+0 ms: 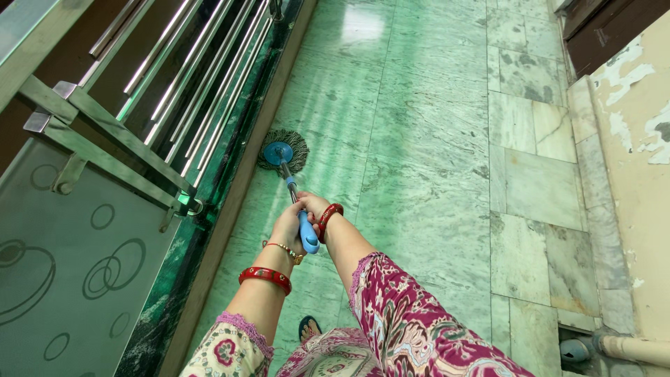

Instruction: The person mops the floor of a hallway by moving a blue mop back and forth across the surface while walking backwards.

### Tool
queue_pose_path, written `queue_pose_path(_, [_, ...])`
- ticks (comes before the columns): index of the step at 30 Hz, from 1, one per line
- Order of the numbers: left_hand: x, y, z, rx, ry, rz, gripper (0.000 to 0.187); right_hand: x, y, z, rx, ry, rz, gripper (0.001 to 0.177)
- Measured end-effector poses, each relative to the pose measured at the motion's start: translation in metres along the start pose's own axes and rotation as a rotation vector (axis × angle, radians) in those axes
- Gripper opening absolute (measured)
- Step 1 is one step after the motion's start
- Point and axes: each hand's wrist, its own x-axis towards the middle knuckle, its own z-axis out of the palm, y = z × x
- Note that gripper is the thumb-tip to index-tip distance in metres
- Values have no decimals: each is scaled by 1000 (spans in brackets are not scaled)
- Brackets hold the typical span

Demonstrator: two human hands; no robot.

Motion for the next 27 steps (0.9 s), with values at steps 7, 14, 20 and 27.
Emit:
queue_pose_path(7, [-13,-42,27,191,-117,-60,16,-27,31,-53,329,-49,68,28])
queue_pose_path(14, [-46,-149,101,294,-120,-219,21,-115,63,-167,511,93,-72,32])
queue_pose_path(20, [-63,-250,162,451,-149,-359,36,-191,101,-272,523,311,-133,38])
queue_pose_path(27, [-57,-369,207,614,-217,-472,43,-249,164,-382,611,500,-166,42])
